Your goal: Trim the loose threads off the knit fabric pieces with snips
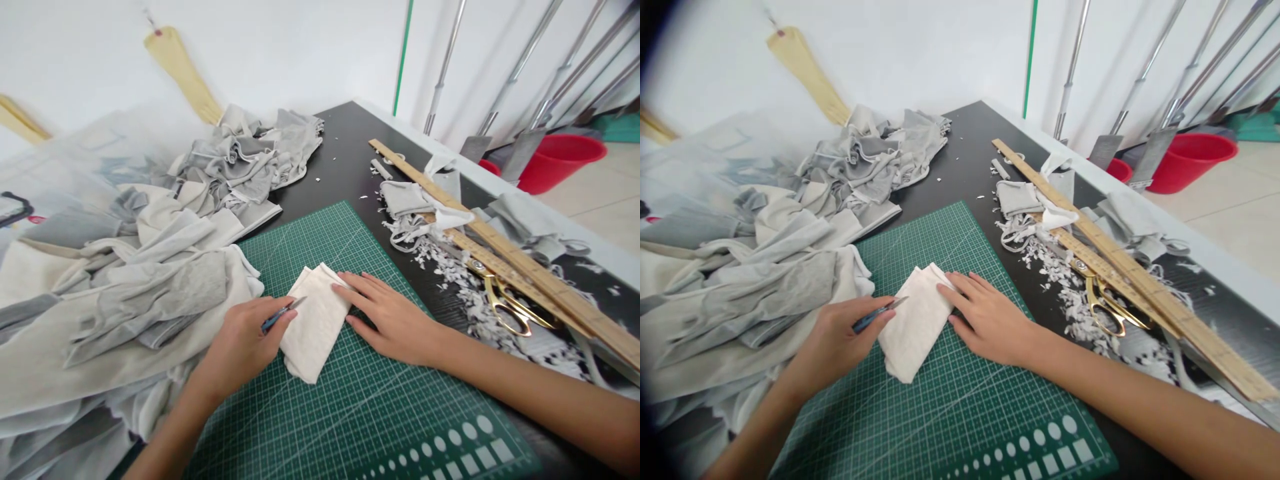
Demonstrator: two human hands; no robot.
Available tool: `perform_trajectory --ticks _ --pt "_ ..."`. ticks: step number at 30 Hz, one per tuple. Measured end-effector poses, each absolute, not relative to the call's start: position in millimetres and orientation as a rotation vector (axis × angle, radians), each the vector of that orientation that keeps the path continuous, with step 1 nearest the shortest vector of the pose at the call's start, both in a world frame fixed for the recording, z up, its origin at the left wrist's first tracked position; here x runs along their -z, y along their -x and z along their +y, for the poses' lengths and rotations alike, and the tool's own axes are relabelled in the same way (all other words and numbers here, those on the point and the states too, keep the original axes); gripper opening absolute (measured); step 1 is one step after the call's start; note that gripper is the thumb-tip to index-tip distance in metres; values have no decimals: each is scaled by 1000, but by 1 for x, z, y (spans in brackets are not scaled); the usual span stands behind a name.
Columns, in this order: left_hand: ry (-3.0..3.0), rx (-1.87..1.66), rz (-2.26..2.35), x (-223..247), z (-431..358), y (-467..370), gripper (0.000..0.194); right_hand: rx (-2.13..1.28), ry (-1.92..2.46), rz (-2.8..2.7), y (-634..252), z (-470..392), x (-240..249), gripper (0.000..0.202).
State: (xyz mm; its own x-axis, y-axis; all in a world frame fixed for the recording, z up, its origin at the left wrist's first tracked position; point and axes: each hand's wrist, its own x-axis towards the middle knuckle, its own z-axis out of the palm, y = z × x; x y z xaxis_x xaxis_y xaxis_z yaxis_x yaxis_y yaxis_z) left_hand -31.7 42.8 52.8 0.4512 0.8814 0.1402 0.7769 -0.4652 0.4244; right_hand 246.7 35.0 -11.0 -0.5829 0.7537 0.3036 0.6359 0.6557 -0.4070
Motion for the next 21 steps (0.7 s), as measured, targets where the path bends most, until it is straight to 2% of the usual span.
perform_trajectory --ticks 21 --pt "-2483 -510 1392 -53 42 34 28 -347 1094 -2442 -247 35 8 50"
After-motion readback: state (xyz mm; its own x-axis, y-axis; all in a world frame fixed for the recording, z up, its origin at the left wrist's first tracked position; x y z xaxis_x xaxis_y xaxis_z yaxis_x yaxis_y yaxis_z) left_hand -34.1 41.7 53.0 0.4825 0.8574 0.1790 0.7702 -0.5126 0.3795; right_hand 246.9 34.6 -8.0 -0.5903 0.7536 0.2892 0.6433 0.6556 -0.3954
